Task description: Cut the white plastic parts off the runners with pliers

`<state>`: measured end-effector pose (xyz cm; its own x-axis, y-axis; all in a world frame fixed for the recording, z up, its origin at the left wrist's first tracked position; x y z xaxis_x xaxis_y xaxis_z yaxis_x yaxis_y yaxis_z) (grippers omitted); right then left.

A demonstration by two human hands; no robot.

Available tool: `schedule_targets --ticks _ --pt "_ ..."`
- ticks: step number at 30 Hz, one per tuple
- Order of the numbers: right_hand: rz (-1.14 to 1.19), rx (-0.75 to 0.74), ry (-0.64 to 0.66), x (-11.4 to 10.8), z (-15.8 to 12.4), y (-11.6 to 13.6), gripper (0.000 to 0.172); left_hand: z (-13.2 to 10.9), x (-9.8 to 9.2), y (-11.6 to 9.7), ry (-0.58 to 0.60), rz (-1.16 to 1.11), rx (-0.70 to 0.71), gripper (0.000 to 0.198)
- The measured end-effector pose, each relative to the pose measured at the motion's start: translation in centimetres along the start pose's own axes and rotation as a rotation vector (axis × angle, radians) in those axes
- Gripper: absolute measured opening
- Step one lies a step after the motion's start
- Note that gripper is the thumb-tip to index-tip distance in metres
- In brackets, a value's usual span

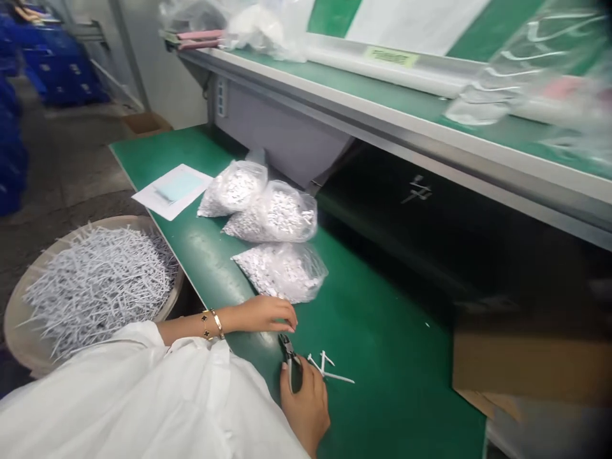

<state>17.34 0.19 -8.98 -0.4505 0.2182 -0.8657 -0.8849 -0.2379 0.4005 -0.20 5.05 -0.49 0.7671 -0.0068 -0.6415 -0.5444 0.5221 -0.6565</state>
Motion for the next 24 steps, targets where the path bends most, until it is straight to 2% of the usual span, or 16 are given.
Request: schedule_targets --ticks 4,7,11,13,16,18,24 --pt "0.085 -0.032 -0.047 0.5 0.0 -0.4 0.047 -0.6 3.1 -1.1 0.103 0.115 0.049 0.030" --pt "0.135 -0.136 -0.096 0.6 -0.2 0.0 0.043 -0.2 5.3 -1.9 0.156 0.185 0.089 0.037" --pt "0.115 -0.267 -0.100 0.3 -0.6 1.3 0.039 0.2 6.1 -0.9 0.173 0.197 -0.086 0.028" --pt "0.083 -0.246 -0.070 0.3 -0.6 1.5 0.039 0.3 6.1 -0.6 0.174 0.153 -0.144 0.022" --pt "0.009 -0.187 -0.036 0.6 -0.7 1.3 0.042 0.3 6.9 -1.7 0.231 0.079 -0.036 0.024" --pt "-0.031 -0.150 -0.017 0.9 -0.9 0.9 0.045 0.3 7.9 -2.4 0.290 0.072 0.047 0.029" --pt "-0.033 -0.083 0.018 1.7 -0.9 -0.1 0.054 0.7 11.6 -2.3 0.447 0.124 0.102 0.036"
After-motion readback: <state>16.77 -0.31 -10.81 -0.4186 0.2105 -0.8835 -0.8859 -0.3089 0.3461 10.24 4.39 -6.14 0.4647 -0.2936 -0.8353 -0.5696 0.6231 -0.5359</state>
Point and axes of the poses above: each hand's wrist, its own z-axis towards the middle knuckle, its own x-axis out of the palm, y = z × x, the point moved 7 cm from there along z, towards the middle knuckle, and after that the axes turned 7 degrees about -y, right-handed, at the moved point
